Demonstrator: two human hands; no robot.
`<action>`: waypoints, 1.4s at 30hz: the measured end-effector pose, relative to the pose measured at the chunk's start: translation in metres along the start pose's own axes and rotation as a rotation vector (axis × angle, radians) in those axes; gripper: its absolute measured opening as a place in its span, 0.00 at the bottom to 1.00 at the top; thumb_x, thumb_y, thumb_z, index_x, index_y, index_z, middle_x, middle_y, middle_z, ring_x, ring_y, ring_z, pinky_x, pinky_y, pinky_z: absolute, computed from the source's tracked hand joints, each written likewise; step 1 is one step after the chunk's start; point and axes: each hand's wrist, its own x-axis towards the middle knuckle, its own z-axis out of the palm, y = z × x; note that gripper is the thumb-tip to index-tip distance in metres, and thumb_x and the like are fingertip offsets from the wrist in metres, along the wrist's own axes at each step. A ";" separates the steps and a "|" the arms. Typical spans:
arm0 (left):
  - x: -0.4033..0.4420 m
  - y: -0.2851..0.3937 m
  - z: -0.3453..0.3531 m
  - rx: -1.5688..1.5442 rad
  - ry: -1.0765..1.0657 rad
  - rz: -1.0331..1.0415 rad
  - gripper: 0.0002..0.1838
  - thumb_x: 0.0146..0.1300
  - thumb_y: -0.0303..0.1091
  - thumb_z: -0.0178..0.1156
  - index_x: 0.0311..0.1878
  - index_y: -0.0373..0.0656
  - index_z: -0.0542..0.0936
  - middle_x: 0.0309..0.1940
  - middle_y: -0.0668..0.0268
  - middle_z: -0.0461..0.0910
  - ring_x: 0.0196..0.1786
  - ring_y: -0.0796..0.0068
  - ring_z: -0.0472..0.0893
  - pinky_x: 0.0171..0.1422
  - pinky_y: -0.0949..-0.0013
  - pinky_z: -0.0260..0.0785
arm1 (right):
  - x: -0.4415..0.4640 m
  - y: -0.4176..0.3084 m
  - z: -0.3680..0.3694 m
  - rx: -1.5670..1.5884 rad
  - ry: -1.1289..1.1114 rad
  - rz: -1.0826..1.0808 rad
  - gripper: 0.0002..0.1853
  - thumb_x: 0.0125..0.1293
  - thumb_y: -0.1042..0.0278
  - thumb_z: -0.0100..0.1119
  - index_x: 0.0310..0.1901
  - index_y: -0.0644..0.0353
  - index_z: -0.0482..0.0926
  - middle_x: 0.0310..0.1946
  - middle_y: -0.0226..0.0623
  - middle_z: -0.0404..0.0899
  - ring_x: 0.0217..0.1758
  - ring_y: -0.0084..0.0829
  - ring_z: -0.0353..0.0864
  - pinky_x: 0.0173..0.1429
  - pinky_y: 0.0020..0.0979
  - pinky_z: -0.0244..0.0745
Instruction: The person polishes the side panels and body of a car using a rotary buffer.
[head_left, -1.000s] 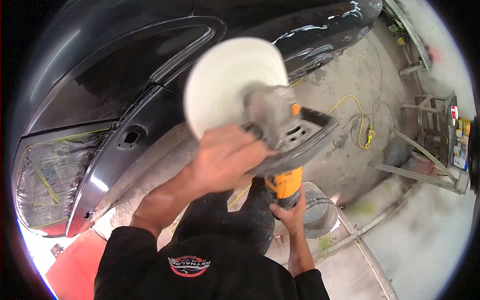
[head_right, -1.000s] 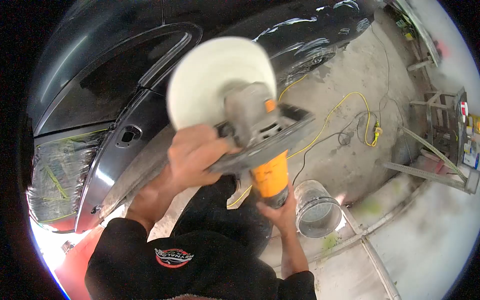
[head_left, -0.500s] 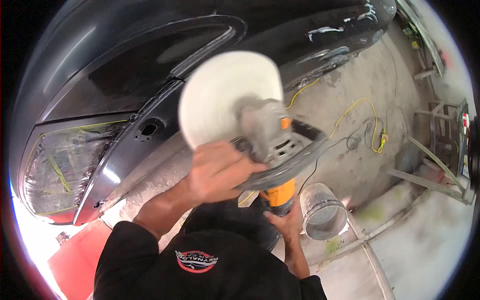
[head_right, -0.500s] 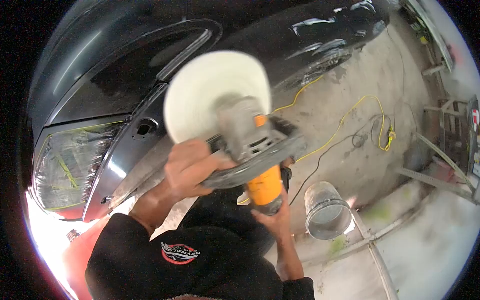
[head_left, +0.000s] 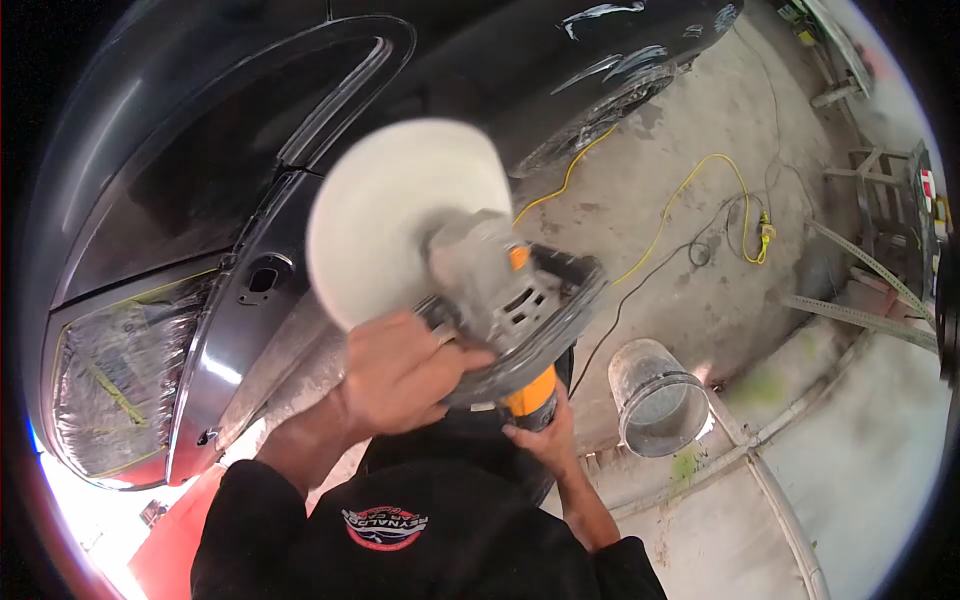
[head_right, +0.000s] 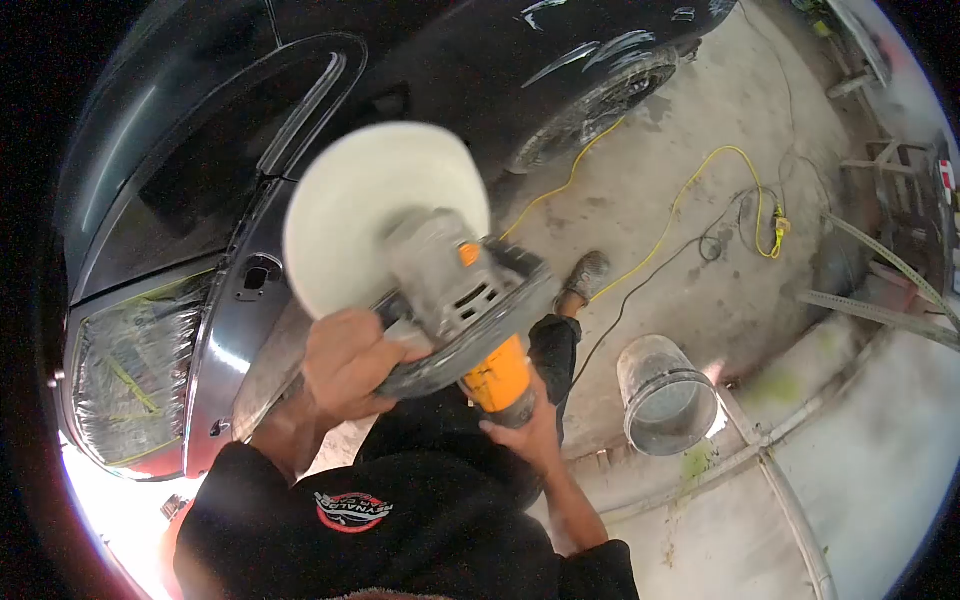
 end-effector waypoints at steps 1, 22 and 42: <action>0.012 -0.005 0.011 0.003 0.056 0.021 0.20 0.32 0.27 0.73 0.36 0.42 0.86 0.20 0.69 0.71 0.22 0.68 0.74 0.25 0.63 0.64 | 0.002 -0.002 -0.005 0.033 0.062 0.017 0.58 0.42 0.57 0.84 0.74 0.64 0.59 0.62 0.49 0.77 0.65 0.37 0.77 0.70 0.39 0.70; -0.059 -0.006 -0.014 -0.137 0.250 -0.102 0.12 0.36 0.24 0.74 0.27 0.36 0.82 0.16 0.63 0.70 0.18 0.62 0.72 0.22 0.62 0.60 | -0.035 -0.030 0.013 -0.245 0.100 -0.099 0.63 0.41 0.56 0.86 0.75 0.70 0.54 0.59 0.51 0.79 0.62 0.39 0.79 0.67 0.39 0.73; 0.055 -0.025 0.011 -0.283 0.564 -0.004 0.16 0.41 0.25 0.77 0.30 0.41 0.78 0.20 0.64 0.71 0.21 0.62 0.74 0.26 0.62 0.65 | -0.004 -0.159 -0.079 -0.524 0.287 -0.155 0.57 0.39 0.70 0.81 0.73 0.68 0.59 0.56 0.46 0.80 0.58 0.35 0.82 0.63 0.36 0.75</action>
